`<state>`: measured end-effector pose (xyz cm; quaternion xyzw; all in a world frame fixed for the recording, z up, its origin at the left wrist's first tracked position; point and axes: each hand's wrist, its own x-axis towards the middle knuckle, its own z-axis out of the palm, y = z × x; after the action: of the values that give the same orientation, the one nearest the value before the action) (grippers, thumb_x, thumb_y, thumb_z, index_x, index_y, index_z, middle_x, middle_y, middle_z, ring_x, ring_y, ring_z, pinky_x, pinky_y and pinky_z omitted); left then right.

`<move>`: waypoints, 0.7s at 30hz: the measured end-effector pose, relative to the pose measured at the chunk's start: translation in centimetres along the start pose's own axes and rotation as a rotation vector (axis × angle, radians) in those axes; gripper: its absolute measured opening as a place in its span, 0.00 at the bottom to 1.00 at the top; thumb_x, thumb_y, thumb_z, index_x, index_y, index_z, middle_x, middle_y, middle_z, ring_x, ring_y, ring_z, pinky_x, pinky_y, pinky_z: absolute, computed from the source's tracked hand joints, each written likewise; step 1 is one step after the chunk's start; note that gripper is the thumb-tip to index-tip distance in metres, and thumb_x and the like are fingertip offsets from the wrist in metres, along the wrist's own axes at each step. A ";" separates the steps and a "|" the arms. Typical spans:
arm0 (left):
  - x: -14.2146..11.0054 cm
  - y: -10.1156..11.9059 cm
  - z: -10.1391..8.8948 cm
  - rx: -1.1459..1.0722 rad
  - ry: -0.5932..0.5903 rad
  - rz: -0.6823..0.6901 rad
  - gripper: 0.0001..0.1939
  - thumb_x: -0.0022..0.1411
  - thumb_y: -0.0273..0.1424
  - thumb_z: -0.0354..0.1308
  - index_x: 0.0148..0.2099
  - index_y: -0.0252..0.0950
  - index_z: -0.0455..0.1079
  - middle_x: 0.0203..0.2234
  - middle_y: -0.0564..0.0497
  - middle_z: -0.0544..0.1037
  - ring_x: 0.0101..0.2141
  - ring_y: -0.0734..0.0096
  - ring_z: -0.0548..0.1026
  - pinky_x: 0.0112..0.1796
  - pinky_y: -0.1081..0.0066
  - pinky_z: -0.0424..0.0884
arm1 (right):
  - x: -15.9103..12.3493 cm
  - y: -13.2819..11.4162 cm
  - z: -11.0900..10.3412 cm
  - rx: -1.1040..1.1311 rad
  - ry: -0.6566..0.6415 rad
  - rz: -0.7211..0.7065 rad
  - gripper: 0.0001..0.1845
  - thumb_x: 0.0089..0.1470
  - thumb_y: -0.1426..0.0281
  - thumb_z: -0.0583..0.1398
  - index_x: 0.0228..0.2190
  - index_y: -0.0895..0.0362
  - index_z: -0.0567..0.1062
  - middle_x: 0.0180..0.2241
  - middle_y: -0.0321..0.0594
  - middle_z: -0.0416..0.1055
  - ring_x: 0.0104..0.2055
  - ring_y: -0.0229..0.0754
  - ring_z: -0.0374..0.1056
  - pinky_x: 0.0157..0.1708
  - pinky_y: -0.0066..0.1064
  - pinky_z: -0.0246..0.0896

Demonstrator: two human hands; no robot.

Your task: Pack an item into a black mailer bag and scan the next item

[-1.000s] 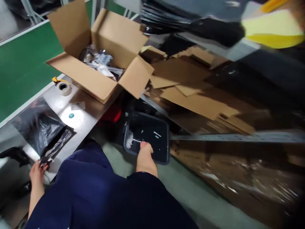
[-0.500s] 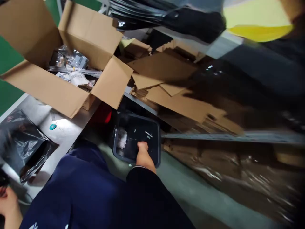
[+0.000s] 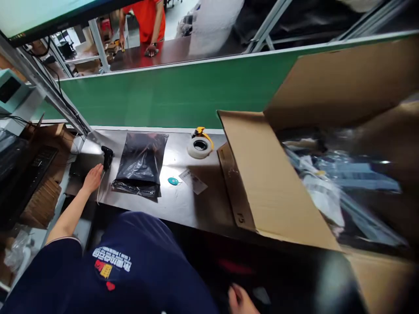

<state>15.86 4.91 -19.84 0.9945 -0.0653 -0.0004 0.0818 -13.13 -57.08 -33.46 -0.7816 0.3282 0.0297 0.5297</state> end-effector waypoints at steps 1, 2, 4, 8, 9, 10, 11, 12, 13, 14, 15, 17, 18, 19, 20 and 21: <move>0.5 -0.2 0.6 -0.008 -0.022 0.050 0.34 0.68 0.21 0.48 0.74 0.25 0.65 0.74 0.29 0.64 0.75 0.47 0.61 0.75 0.48 0.50 | 1.6 -1.6 1.9 -0.125 0.068 -0.093 0.25 0.46 0.35 0.55 0.38 0.28 0.82 0.41 0.64 0.79 0.45 0.74 0.79 0.45 0.79 0.72; 1.3 -0.2 1.3 -0.011 -0.054 0.100 0.34 0.68 0.21 0.47 0.75 0.26 0.65 0.74 0.31 0.63 0.76 0.49 0.59 0.76 0.48 0.46 | 3.6 -3.8 4.3 -0.205 0.030 -0.233 0.28 0.51 0.38 0.54 0.44 0.35 0.83 0.48 0.64 0.79 0.51 0.73 0.79 0.53 0.77 0.73; 3.2 0.2 2.8 -0.008 -0.153 0.218 0.34 0.69 0.20 0.45 0.75 0.27 0.65 0.75 0.33 0.62 0.77 0.50 0.55 0.77 0.46 0.41 | 8.5 -9.4 9.8 -0.301 -0.154 -0.563 0.35 0.60 0.48 0.55 0.60 0.53 0.78 0.66 0.61 0.71 0.72 0.67 0.66 0.73 0.67 0.61; 7.2 2.2 5.3 -0.016 -0.347 0.455 0.35 0.71 0.19 0.42 0.77 0.32 0.64 0.76 0.37 0.60 0.78 0.54 0.53 0.76 0.45 0.40 | 17.3 -19.8 19.4 -0.537 -0.456 -0.944 0.36 0.61 0.71 0.59 0.70 0.58 0.69 0.75 0.52 0.60 0.80 0.62 0.52 0.82 0.64 0.35; 7.9 2.6 5.8 -0.030 -0.371 0.504 0.35 0.72 0.18 0.41 0.77 0.34 0.64 0.76 0.39 0.60 0.78 0.55 0.53 0.76 0.46 0.41 | 18.5 -21.3 21.0 -0.572 -0.531 -1.003 0.39 0.59 0.76 0.58 0.71 0.56 0.68 0.76 0.48 0.58 0.80 0.59 0.52 0.82 0.61 0.33; 8.5 2.8 6.2 -0.047 -0.385 0.545 0.36 0.72 0.17 0.40 0.78 0.36 0.63 0.76 0.40 0.61 0.78 0.57 0.54 0.76 0.48 0.42 | 19.3 -22.2 22.2 -0.607 -0.597 -1.049 0.42 0.57 0.80 0.57 0.72 0.54 0.67 0.76 0.45 0.57 0.80 0.56 0.51 0.83 0.59 0.32; 8.9 2.7 6.7 -0.065 -0.399 0.580 0.37 0.71 0.16 0.40 0.78 0.38 0.63 0.76 0.42 0.62 0.77 0.59 0.55 0.76 0.49 0.43 | 19.7 -22.6 23.0 -0.644 -0.648 -1.079 0.44 0.56 0.82 0.56 0.73 0.53 0.66 0.77 0.42 0.55 0.81 0.54 0.50 0.83 0.58 0.32; 9.1 2.4 7.1 -0.080 -0.415 0.610 0.39 0.70 0.15 0.41 0.78 0.39 0.63 0.76 0.42 0.62 0.77 0.59 0.55 0.76 0.50 0.44 | 19.9 -22.5 23.5 -0.682 -0.686 -1.093 0.45 0.55 0.83 0.55 0.73 0.53 0.66 0.77 0.41 0.54 0.81 0.52 0.50 0.83 0.57 0.33; 9.2 1.9 7.5 -0.088 -0.434 0.635 0.40 0.68 0.15 0.43 0.78 0.39 0.63 0.76 0.43 0.62 0.77 0.59 0.55 0.76 0.50 0.44 | 19.9 -22.1 23.7 -0.718 -0.718 -1.095 0.45 0.56 0.83 0.53 0.73 0.53 0.66 0.77 0.41 0.54 0.81 0.51 0.50 0.83 0.58 0.34; 9.0 1.2 7.9 -0.094 -0.461 0.659 0.41 0.65 0.15 0.44 0.78 0.38 0.63 0.76 0.43 0.61 0.77 0.58 0.55 0.76 0.50 0.44 | 19.7 -21.4 23.7 -0.748 -0.748 -1.090 0.44 0.56 0.83 0.52 0.72 0.54 0.67 0.76 0.42 0.55 0.81 0.51 0.50 0.82 0.58 0.36; 8.5 0.4 8.3 -0.099 -0.498 0.687 0.42 0.63 0.15 0.46 0.78 0.37 0.63 0.76 0.43 0.62 0.77 0.57 0.55 0.76 0.50 0.44 | 19.3 -20.5 23.5 -0.769 -0.787 -1.085 0.44 0.56 0.83 0.52 0.72 0.55 0.67 0.76 0.43 0.57 0.81 0.51 0.50 0.82 0.59 0.37; 7.0 -1.1 9.1 -0.120 -0.574 0.750 0.43 0.60 0.18 0.50 0.77 0.37 0.65 0.75 0.43 0.64 0.77 0.56 0.56 0.76 0.52 0.44 | 18.3 -18.6 23.0 -0.778 -0.887 -1.074 0.44 0.54 0.83 0.51 0.71 0.57 0.68 0.75 0.45 0.58 0.81 0.52 0.50 0.82 0.59 0.39; 6.1 -1.6 9.4 -0.138 -0.602 0.772 0.44 0.58 0.19 0.51 0.76 0.38 0.66 0.74 0.43 0.65 0.76 0.56 0.58 0.76 0.53 0.45 | 17.6 -17.6 22.7 -0.768 -0.935 -1.063 0.44 0.53 0.83 0.52 0.71 0.58 0.68 0.75 0.46 0.59 0.80 0.52 0.50 0.82 0.59 0.39; 5.0 -1.8 9.6 -0.158 -0.621 0.780 0.45 0.56 0.20 0.52 0.76 0.39 0.66 0.74 0.43 0.66 0.76 0.57 0.59 0.76 0.54 0.46 | 16.8 -16.8 22.4 -0.744 -0.971 -1.041 0.45 0.52 0.82 0.53 0.71 0.58 0.68 0.75 0.46 0.59 0.80 0.52 0.51 0.82 0.59 0.39; 3.9 -1.8 9.7 -0.180 -0.634 0.768 0.45 0.55 0.21 0.53 0.76 0.40 0.67 0.74 0.44 0.66 0.76 0.57 0.60 0.76 0.54 0.47 | 15.9 -16.1 22.3 -0.702 -0.989 -1.002 0.45 0.52 0.81 0.53 0.71 0.57 0.69 0.74 0.47 0.60 0.80 0.52 0.51 0.82 0.59 0.39; 3.0 -1.6 9.7 -0.214 -0.643 0.730 0.46 0.53 0.21 0.54 0.76 0.41 0.67 0.74 0.44 0.65 0.76 0.56 0.59 0.76 0.54 0.46 | 15.0 -15.6 22.2 -0.636 -0.985 -0.943 0.44 0.52 0.80 0.53 0.70 0.56 0.71 0.74 0.47 0.61 0.80 0.52 0.53 0.81 0.60 0.38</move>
<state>18.93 4.52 -29.68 0.8423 -0.4306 -0.2853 0.1538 13.79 -42.05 -36.50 -0.8510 -0.3407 0.2392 0.3203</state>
